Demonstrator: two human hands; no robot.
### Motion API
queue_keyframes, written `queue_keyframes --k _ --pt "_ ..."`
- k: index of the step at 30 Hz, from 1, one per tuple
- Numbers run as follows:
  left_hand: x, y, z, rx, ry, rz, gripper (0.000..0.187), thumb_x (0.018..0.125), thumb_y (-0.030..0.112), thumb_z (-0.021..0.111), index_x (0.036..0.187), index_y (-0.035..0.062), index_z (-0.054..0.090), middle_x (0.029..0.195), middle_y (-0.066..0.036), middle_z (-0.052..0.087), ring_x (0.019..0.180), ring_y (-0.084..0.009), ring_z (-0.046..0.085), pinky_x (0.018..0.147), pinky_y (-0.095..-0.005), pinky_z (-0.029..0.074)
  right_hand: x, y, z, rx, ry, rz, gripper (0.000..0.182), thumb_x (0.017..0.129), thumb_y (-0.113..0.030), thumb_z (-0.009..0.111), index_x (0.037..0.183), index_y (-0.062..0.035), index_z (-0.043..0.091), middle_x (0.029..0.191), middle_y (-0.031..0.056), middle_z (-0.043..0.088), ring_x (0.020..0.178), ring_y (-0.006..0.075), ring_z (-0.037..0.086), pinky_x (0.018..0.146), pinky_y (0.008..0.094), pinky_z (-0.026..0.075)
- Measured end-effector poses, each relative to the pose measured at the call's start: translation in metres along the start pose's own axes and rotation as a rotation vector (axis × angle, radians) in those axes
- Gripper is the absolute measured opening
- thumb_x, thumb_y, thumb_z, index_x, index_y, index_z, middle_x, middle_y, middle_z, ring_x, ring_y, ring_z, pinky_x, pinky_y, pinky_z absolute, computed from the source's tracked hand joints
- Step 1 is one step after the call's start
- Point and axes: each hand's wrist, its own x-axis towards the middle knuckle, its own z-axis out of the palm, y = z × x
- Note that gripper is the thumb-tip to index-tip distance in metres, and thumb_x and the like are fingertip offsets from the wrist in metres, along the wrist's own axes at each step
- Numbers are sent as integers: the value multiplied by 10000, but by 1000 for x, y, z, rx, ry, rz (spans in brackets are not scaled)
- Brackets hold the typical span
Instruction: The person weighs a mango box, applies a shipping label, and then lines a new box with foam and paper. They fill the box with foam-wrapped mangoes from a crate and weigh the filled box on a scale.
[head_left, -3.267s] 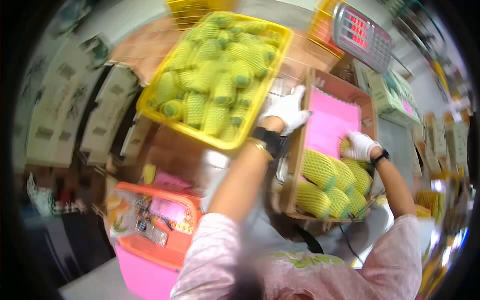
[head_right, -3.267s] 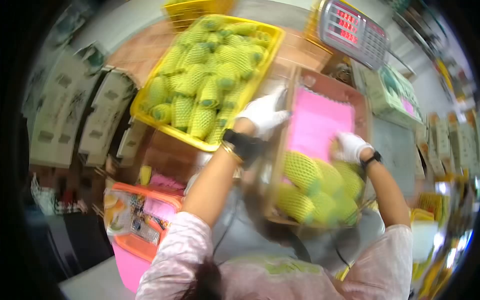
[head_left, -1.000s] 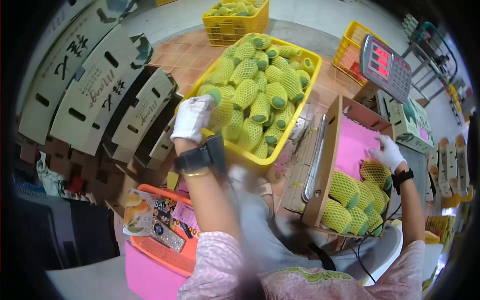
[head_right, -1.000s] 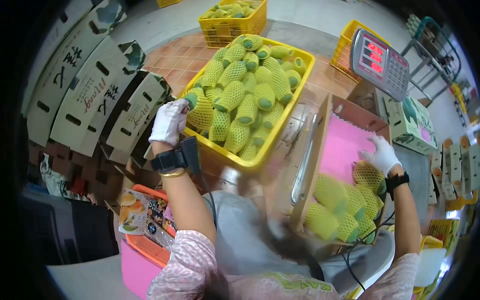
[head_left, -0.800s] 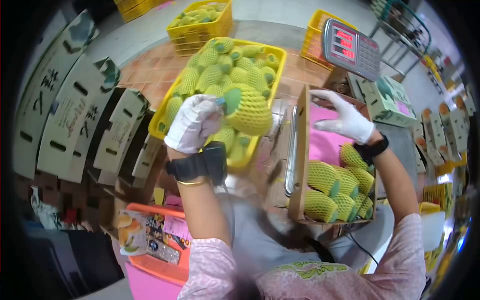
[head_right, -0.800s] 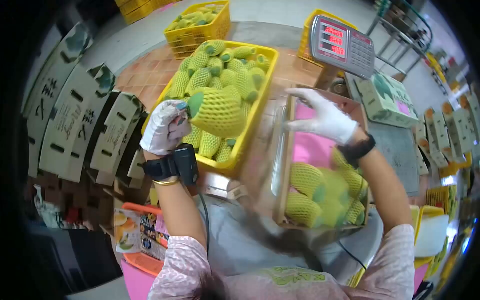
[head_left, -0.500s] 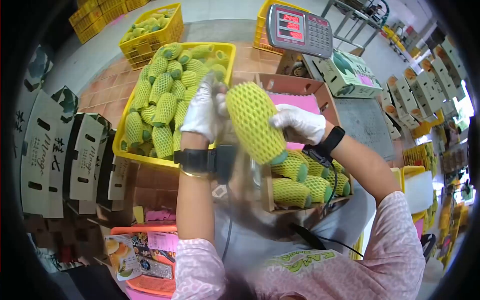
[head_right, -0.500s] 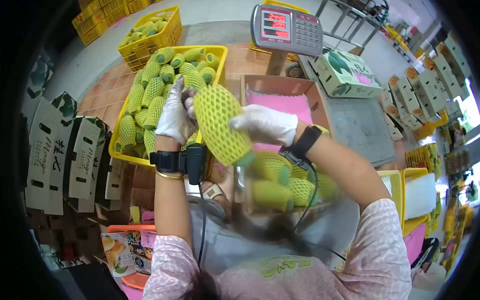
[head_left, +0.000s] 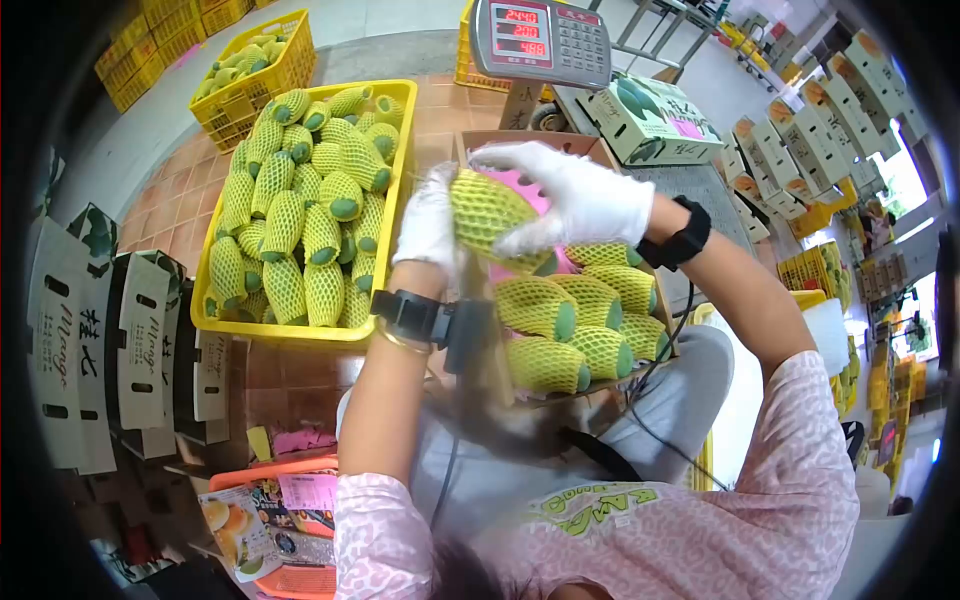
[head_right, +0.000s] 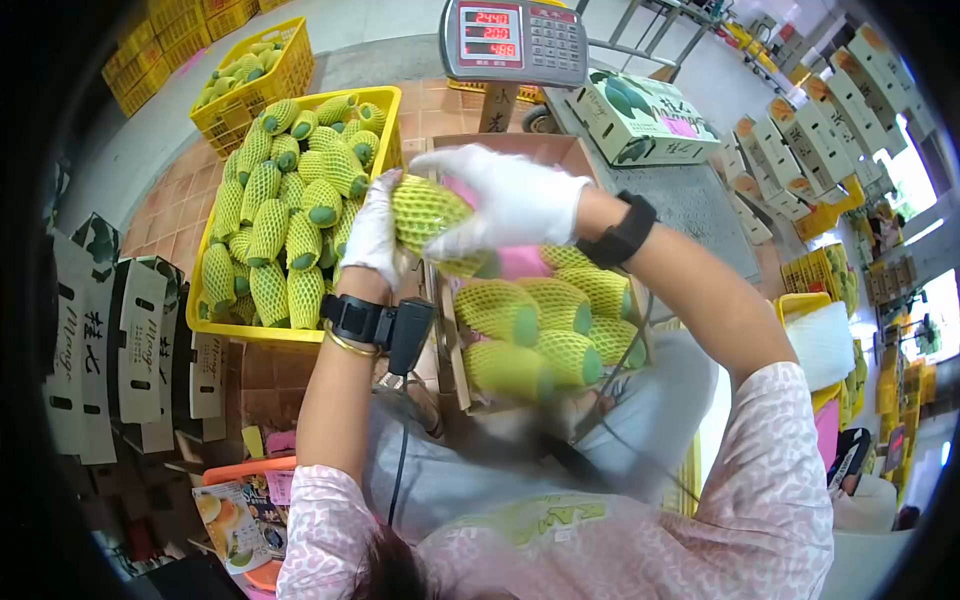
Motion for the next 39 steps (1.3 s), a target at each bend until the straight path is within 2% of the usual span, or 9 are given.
queue_keyframes --k 2,7,11,21,27,31,34,37,39 --pt "4 -11 6 -73 5 -94 286 888 373 490 980 109 547 912 -42 603 834 -181 596 749 -341 505 -1 -21 9 -217 -67 24 805 642 -288 734 1315 -88 341 1154 222 468 1012 367 515 885 383 433" --pt "13 -10 9 343 102 -63 463 888 425 469 1166 55 456 1021 -81 581 905 -203 573 838 -317 444 0 7 -1 89 -113 367 677 595 -153 697 1222 -137 443 1034 154 564 933 262 581 819 330 472" --pt "28 -2 -24 1158 327 487 679 743 321 680 1228 -50 384 1250 -266 385 1113 -325 455 948 -355 374 -5 97 13 319 -328 593 623 558 -29 707 1152 -114 536 977 66 601 872 158 566 771 283 475" --pt "13 85 -102 556 499 531 612 793 305 649 1242 -7 375 1170 -144 498 1024 -198 472 872 -304 374 -7 137 56 -308 -544 258 565 784 -389 527 1292 -163 428 1199 155 533 1080 342 508 915 357 410" --pt "-6 110 -142 469 596 461 420 886 253 493 1275 125 404 1265 -98 412 1171 -247 411 947 -498 320 -30 139 61 -371 -502 225 597 871 -465 416 1371 -175 266 1294 161 441 1203 382 385 1014 597 159" --pt "-20 114 -143 299 692 509 417 839 305 544 1181 79 470 1198 -67 491 1047 -200 470 812 -445 366 -30 140 63 -398 -545 321 624 875 -513 365 1363 -136 270 1273 218 442 1209 390 377 1031 575 150" --pt "-29 122 -142 40 682 476 515 859 381 497 1299 133 395 1329 -76 387 1199 -234 380 984 -491 238 -15 133 55 -549 -684 323 744 825 -606 362 1386 -137 225 1305 210 417 1232 386 354 1046 558 122" --pt "-34 127 -140 -82 673 510 488 861 361 494 1270 109 406 1274 -63 423 1141 -218 422 904 -439 325 38 72 24 -758 -744 221 657 796 -558 467 1271 -104 441 1225 187 492 1128 369 461 972 540 291" --pt "-34 128 -142 -86 656 526 476 860 354 499 1254 103 413 1226 -56 441 1103 -212 438 868 -421 349 74 83 30 -547 -263 75 586 765 -491 582 1185 -88 514 1140 195 549 1072 339 515 920 423 403"
